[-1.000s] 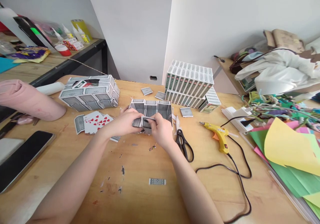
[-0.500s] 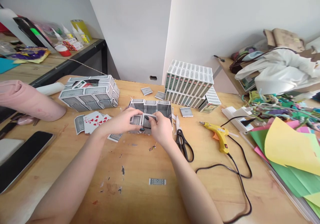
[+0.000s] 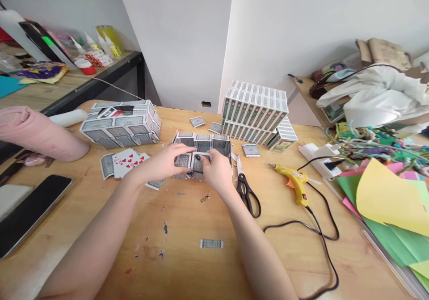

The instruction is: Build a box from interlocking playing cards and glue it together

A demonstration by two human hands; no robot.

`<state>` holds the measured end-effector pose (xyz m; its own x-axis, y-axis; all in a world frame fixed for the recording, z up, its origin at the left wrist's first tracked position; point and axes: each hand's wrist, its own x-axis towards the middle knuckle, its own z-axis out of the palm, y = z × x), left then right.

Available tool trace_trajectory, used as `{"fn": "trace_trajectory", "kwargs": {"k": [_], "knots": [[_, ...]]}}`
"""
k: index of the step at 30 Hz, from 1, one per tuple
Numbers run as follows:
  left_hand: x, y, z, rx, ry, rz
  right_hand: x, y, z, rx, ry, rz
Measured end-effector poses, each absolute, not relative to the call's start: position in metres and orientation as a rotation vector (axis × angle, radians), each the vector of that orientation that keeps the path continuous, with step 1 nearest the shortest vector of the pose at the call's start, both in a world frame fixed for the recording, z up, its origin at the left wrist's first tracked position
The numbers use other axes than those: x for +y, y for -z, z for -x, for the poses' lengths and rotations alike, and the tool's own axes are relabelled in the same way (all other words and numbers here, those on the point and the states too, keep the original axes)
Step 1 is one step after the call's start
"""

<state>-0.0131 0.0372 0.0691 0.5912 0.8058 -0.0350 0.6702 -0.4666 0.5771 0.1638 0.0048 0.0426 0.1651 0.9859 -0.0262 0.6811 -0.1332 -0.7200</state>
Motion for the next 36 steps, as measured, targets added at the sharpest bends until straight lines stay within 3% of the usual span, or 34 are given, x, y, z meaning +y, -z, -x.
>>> {"fn": "trace_trajectory", "kwargs": {"k": [36], "knots": [[0.033, -0.082, 0.016, 1.307, -0.297, -2.323, 0.002, -0.046, -0.170, -1.756, -0.627, 1.795]]}}
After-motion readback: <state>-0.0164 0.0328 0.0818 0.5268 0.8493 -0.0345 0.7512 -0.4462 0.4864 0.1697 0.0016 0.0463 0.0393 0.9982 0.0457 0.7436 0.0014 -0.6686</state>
